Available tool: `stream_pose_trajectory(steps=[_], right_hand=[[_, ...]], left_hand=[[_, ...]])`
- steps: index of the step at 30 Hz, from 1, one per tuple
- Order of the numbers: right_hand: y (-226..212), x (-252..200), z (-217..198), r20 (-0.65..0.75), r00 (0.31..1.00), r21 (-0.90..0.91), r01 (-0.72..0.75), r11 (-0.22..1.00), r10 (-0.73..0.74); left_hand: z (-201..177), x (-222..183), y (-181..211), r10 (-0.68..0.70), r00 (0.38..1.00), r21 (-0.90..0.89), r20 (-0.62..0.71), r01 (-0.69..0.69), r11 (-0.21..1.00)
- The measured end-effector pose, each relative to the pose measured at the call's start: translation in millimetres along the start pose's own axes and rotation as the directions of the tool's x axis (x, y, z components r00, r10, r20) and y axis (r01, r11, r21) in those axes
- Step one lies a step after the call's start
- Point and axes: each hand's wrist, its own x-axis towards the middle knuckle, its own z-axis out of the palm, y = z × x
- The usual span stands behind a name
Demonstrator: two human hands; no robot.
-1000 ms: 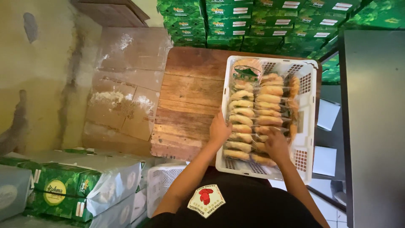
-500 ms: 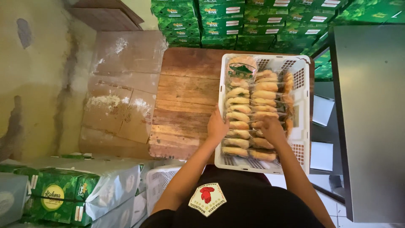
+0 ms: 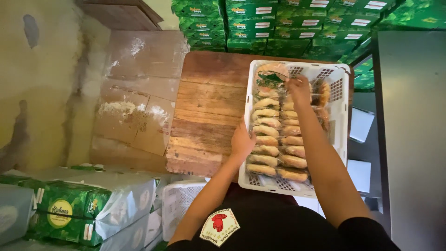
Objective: The person organizes wrapped bread rolls in a plastic crate by hand, placing a new roll into the crate and rearranging the existing ones.
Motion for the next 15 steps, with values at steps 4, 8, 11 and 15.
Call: stream_pose_trajectory(steps=[4, 8, 11, 15], right_hand=[[-19, 3, 17, 0.144, 0.990, 0.074, -0.006, 0.997, -0.004], [8, 37, 44, 0.177, 0.982, -0.338, -0.006, 0.941, 0.070], [-63, 2, 4, 0.239, 0.970, -0.114, 0.066, 0.991, -0.037], [-31, 31, -49, 0.226, 0.971, -0.089, 0.095, 0.992, -0.073]], left_hand=[[-10, -3, 7, -0.019, 0.999, 0.003, 0.026, 0.019, 1.000], [-18, -7, 14, -0.003, 0.999, -0.027, 0.038, 0.004, 1.000], [-5, -1, 1, 0.013, 1.000, -0.035, -0.008, -0.013, 0.999], [6, 1, -5, 0.006, 0.999, 0.046, -0.038, -0.004, 0.999]])
